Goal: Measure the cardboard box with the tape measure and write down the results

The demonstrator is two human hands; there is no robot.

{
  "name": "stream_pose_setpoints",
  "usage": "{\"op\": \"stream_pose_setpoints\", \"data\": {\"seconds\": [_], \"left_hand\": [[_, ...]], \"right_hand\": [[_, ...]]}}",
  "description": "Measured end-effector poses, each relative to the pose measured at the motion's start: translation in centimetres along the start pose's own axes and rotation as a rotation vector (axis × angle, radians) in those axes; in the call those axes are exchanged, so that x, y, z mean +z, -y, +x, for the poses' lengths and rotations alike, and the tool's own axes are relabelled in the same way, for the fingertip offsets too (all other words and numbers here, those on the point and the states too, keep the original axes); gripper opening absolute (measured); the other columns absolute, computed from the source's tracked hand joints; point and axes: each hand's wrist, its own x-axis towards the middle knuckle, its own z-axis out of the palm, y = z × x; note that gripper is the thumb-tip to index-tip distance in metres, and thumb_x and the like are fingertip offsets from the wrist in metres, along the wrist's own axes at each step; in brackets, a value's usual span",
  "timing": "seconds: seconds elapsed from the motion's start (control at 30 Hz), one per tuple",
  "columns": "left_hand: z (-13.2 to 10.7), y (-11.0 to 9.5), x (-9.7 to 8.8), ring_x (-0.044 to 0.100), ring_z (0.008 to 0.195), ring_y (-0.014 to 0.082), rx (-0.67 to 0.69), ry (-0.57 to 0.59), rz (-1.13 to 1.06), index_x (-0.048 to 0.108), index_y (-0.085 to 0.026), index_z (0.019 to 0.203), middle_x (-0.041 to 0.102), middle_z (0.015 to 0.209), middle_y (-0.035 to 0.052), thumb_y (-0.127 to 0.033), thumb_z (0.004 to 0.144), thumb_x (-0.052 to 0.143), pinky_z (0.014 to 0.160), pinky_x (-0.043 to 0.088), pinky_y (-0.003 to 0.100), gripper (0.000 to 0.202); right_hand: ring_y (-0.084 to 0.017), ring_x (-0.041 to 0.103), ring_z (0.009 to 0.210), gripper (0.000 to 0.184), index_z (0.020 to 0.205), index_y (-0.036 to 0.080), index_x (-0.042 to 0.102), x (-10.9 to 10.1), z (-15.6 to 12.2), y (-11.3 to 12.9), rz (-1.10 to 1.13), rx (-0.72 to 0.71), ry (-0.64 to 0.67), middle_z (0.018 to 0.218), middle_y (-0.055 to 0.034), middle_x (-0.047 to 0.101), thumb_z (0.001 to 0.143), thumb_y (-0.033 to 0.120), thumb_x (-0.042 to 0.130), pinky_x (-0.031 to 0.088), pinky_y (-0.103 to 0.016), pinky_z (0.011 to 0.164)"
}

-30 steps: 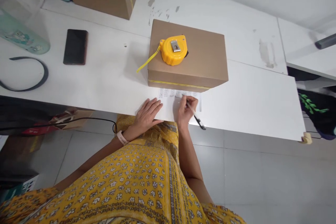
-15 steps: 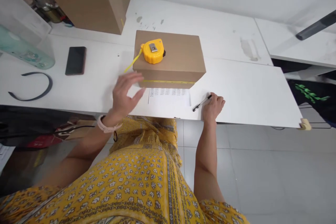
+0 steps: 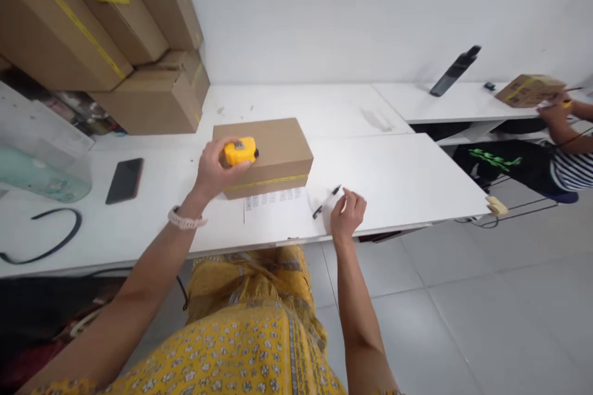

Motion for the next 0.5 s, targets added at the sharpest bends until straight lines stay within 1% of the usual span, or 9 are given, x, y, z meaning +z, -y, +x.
{"op": "stream_pose_setpoints", "data": {"seconds": [0.03, 0.07, 0.13, 0.17, 0.23, 0.3, 0.37, 0.43, 0.5], "left_hand": [[-0.6, -1.0, -0.1, 0.065, 0.112, 0.0283, -0.013, 0.064, -0.136, 0.066, -0.022, 0.116, 0.071, 0.118, 0.0091, -0.045, 0.076, 0.078, 0.103, 0.051, 0.045, 0.048], [-1.2, -2.0, 0.0, 0.067, 0.108, 0.0261, -0.035, 0.142, -0.277, 0.066, -0.022, 0.117, 0.071, 0.117, 0.0087, -0.049, 0.08, 0.075, 0.097, 0.054, 0.041, 0.046], [-2.1, -3.5, 0.3, 0.068, 0.1, 0.023, -0.084, 0.267, -0.488, 0.066, -0.021, 0.116, 0.072, 0.113, 0.0083, -0.054, 0.083, 0.07, 0.087, 0.056, 0.035, 0.047], [-2.4, -4.1, 0.4, 0.068, 0.097, 0.0221, -0.107, 0.304, -0.546, 0.066, -0.021, 0.116, 0.071, 0.112, 0.0081, -0.055, 0.084, 0.07, 0.084, 0.056, 0.033, 0.047], [-2.6, -4.6, 0.6, 0.067, 0.094, 0.0211, -0.149, 0.326, -0.589, 0.066, -0.02, 0.114, 0.07, 0.108, 0.0075, -0.056, 0.082, 0.071, 0.081, 0.055, 0.032, 0.049], [-2.7, -4.4, 0.5, 0.066, 0.093, 0.0207, -0.198, 0.32, -0.599, 0.066, -0.019, 0.112, 0.07, 0.105, 0.0066, -0.057, 0.08, 0.073, 0.081, 0.054, 0.032, 0.05], [-2.8, -3.9, 0.1, 0.066, 0.094, 0.021, -0.253, 0.309, -0.622, 0.066, -0.019, 0.111, 0.07, 0.105, 0.0059, -0.057, 0.079, 0.075, 0.083, 0.053, 0.032, 0.051], [-2.8, -3.6, -0.5, 0.066, 0.095, 0.0219, -0.302, 0.302, -0.664, 0.066, -0.019, 0.11, 0.071, 0.105, 0.0055, -0.058, 0.077, 0.075, 0.085, 0.054, 0.034, 0.052], [-2.7, -3.6, -1.3, 0.067, 0.095, 0.0224, -0.324, 0.301, -0.7, 0.067, -0.019, 0.107, 0.071, 0.103, 0.0051, -0.059, 0.076, 0.076, 0.086, 0.054, 0.034, 0.052]], "right_hand": [[-0.029, 0.061, 0.101, 0.03, 0.105, 0.02, 0.071, -0.2, -0.3, 2.0, 0.123, 0.035, 0.013, 0.101, -0.0155, 0.067, 0.097, 0.037, 0.047, 0.049, -0.05, 0.097], [-0.027, 0.063, 0.097, 0.031, 0.104, 0.021, 0.072, -0.3, -0.6, 4.2, 0.268, 0.095, 0.07, 0.099, -0.0132, 0.069, 0.097, 0.042, 0.051, 0.051, -0.048, 0.093], [-0.024, 0.067, 0.092, 0.039, 0.113, 0.023, 0.072, -0.3, -0.5, 8.5, 0.609, 0.285, 0.343, 0.101, -0.0103, 0.073, 0.094, 0.055, 0.057, 0.055, -0.044, 0.086], [-0.024, 0.068, 0.093, 0.047, 0.117, 0.023, 0.072, -0.2, -0.1, 10.4, 0.792, 0.376, 0.475, 0.106, -0.0106, 0.075, 0.093, 0.061, 0.056, 0.056, -0.042, 0.084], [-0.024, 0.07, 0.093, 0.06, 0.114, 0.022, 0.075, 0.1, 1.0, 13.1, 1.05, 0.527, 0.663, 0.107, -0.0108, 0.076, 0.086, 0.073, 0.059, 0.058, -0.04, 0.08], [-0.022, 0.069, 0.088, 0.062, 0.104, 0.021, 0.079, 0.4, 2.1, 14.5, 1.167, 0.641, 0.772, 0.101, -0.0094, 0.077, 0.077, 0.077, 0.068, 0.057, -0.036, 0.077], [-0.018, 0.067, 0.081, 0.056, 0.095, 0.022, 0.08, 0.5, 2.8, 15.1, 1.191, 0.714, 0.853, 0.093, -0.007, 0.076, 0.071, 0.073, 0.078, 0.056, -0.032, 0.074], [-0.015, 0.063, 0.075, 0.051, 0.089, 0.022, 0.079, 0.7, 2.9, 15.4, 1.192, 0.738, 0.93, 0.085, -0.0041, 0.074, 0.068, 0.068, 0.083, 0.053, -0.029, 0.071], [-0.012, 0.058, 0.069, 0.046, 0.083, 0.022, 0.076, 1.1, 3.4, 15.8, 1.179, 0.709, 0.979, 0.077, -0.0006, 0.069, 0.066, 0.064, 0.087, 0.049, -0.027, 0.066]]}}
